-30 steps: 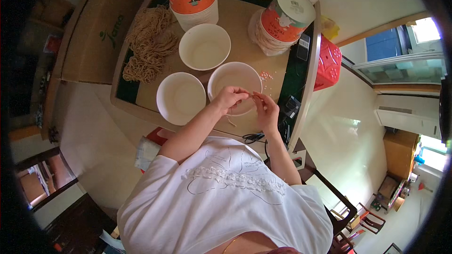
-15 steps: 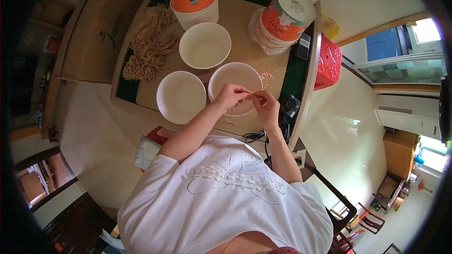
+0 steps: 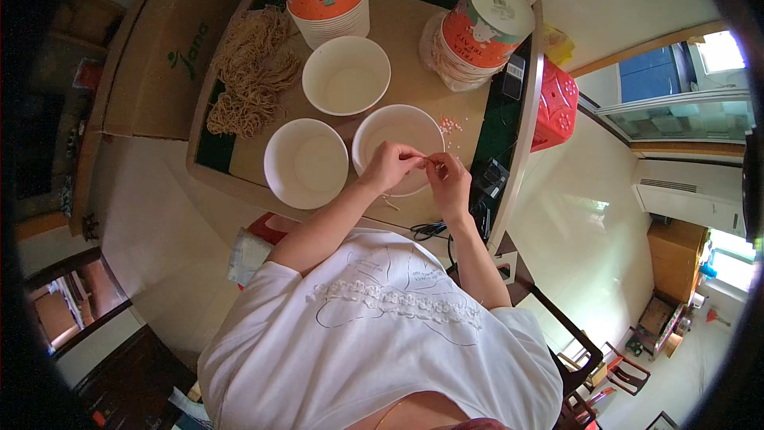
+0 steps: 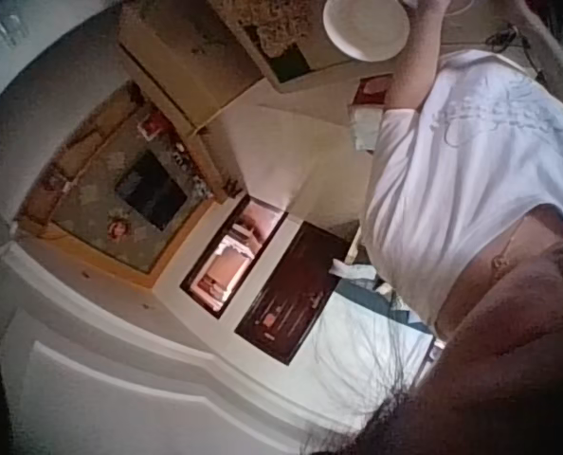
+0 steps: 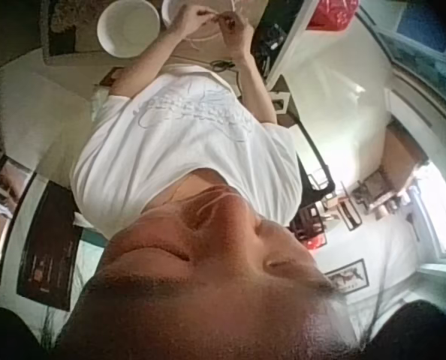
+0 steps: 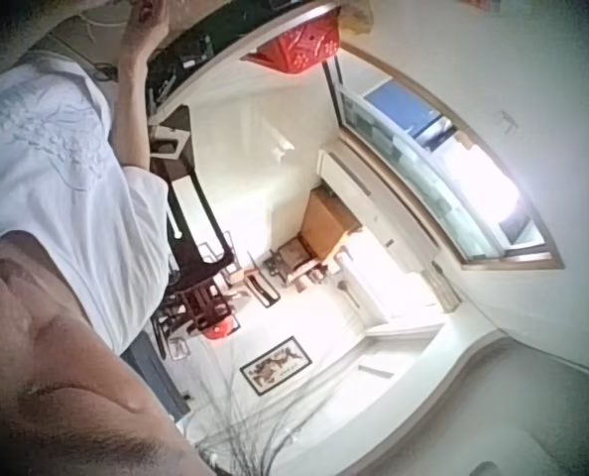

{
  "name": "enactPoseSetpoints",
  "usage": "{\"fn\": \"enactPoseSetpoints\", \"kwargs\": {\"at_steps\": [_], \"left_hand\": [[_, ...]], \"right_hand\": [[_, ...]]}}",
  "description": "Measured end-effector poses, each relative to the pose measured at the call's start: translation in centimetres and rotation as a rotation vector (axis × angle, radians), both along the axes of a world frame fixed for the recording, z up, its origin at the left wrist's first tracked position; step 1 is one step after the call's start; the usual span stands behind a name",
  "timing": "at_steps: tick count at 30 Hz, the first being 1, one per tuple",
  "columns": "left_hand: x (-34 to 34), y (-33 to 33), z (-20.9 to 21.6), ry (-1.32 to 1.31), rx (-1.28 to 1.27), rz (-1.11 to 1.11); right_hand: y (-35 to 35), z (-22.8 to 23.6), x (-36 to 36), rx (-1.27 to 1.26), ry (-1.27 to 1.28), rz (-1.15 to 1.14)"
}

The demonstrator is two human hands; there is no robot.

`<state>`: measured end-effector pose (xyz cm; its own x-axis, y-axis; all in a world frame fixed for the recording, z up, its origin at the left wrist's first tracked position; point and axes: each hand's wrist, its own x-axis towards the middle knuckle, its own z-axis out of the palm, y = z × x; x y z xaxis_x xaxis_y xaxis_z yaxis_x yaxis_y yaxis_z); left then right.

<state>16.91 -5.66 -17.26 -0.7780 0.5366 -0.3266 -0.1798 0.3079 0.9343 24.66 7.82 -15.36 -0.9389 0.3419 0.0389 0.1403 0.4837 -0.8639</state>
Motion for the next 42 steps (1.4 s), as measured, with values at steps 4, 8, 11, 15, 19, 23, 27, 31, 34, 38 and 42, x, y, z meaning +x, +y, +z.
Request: {"fn": "enactPoseSetpoints", "kwargs": {"at_steps": [4,8,11,15,19,23,27,31,34,38,42], "left_hand": [[0.0,0.0,-0.2,-0.052,0.024,0.011],[0.4,0.2,-1.8,0.049,0.096,0.046],[0.3,0.3,-2.0,0.055,0.039,0.047],[0.3,0.2,-2.1,0.071,-0.001,0.059],[0.2,0.3,-0.3,-0.007,0.031,0.068],[0.1,0.0,-1.3,-0.026,0.072,0.071],[0.0,-0.1,-1.2,-0.207,0.132,0.098],[0.1,0.0,-0.4,-0.203,0.114,0.061],[0.4,0.1,-2.3,0.062,0.117,0.077],[0.2,0.1,-1.5,0.139,0.036,0.062],[0.5,0.1,-1.6,0.176,0.035,0.067]], "right_hand": [[-0.1,0.4,0.0,-0.003,-0.014,-0.007],[0.1,0.0,0.1,0.052,0.003,0.021],[-0.1,0.4,0.1,-0.019,-0.018,0.0],[-0.2,0.6,0.2,0.0,0.021,0.056],[-0.1,0.6,0.1,0.073,0.024,0.09],[-0.3,0.5,0.0,0.033,0.02,0.02],[-0.2,0.4,-0.1,0.06,0.015,0.014],[-0.1,0.1,-0.1,0.087,0.055,0.034],[-0.3,0.4,-0.2,0.087,0.023,0.032],[-0.1,0.5,-0.1,0.088,0.013,0.054],[-0.1,0.7,-0.1,0.108,0.009,0.068]]}}
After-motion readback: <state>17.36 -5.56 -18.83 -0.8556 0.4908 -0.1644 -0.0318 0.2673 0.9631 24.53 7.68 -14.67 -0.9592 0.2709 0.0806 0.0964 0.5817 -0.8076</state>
